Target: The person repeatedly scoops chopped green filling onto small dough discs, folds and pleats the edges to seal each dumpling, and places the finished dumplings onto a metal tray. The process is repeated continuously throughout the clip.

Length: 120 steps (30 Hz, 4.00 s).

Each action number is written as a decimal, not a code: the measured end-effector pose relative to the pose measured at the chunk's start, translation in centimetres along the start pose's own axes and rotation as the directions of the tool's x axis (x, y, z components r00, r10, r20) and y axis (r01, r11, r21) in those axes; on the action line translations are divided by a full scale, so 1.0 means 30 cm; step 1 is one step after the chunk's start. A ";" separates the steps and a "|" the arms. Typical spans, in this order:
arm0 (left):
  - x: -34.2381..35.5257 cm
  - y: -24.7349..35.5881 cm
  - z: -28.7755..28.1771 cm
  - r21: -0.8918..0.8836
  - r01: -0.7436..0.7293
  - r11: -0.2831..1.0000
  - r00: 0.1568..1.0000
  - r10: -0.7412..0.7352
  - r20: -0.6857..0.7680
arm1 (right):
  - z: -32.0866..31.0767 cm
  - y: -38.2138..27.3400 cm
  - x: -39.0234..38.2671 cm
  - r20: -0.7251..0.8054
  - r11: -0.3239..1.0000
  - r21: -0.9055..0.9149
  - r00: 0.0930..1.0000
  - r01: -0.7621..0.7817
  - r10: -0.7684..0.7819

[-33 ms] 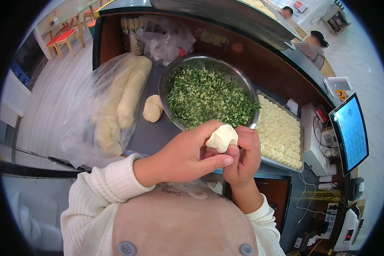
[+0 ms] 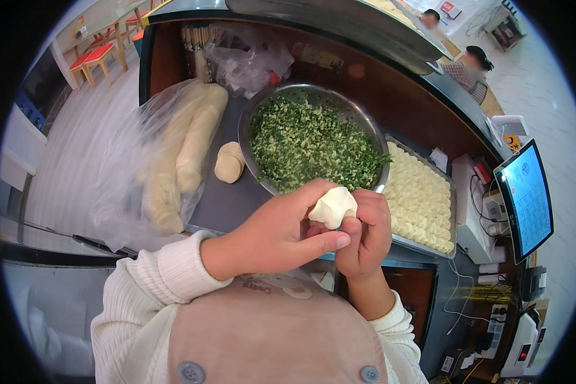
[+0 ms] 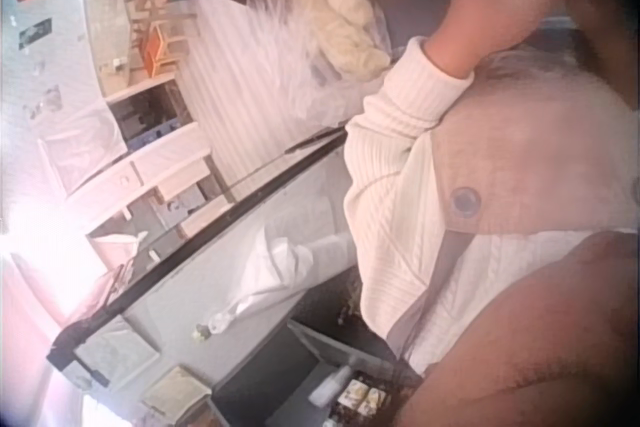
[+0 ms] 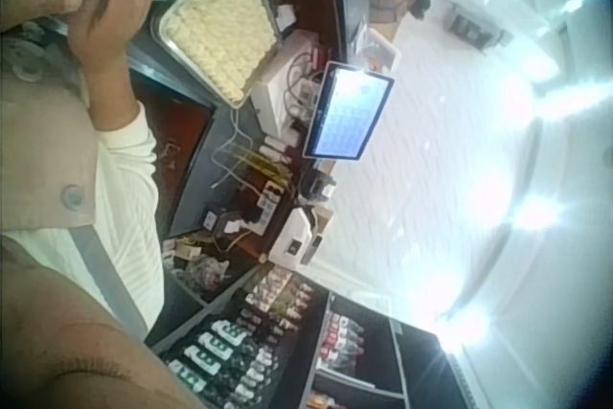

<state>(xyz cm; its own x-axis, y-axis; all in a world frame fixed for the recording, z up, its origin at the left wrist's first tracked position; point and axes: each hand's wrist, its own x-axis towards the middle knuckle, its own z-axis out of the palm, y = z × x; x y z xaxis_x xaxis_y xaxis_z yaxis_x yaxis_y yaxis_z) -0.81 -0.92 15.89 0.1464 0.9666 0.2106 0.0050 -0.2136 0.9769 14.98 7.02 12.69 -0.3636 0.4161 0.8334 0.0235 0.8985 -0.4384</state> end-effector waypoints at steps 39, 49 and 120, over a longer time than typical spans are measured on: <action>-0.008 -0.242 -0.098 0.286 0.213 0.934 0.917 -0.091 -0.388 | -1.172 0.698 -0.407 -0.524 -0.195 -0.812 0.540 -0.550 0.659; -0.023 -0.285 -0.114 0.251 0.263 0.932 0.910 -0.153 -0.385 | -1.158 0.711 -0.469 -0.431 -0.248 -0.897 0.598 -0.366 0.676; 0.009 -0.258 -0.340 -0.770 -0.031 0.637 0.778 -0.469 -0.419 | -0.050 0.176 -0.123 0.179 0.303 0.452 0.419 -0.839 0.890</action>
<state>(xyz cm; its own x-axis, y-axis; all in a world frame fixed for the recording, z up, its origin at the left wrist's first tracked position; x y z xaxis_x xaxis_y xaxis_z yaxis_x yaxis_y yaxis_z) -10.91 2.44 8.74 -0.3033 0.9111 -0.2791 -0.7632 -0.0569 0.6437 17.83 10.45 7.80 -0.2982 0.9491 -0.1017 -0.1091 -0.1397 -0.9842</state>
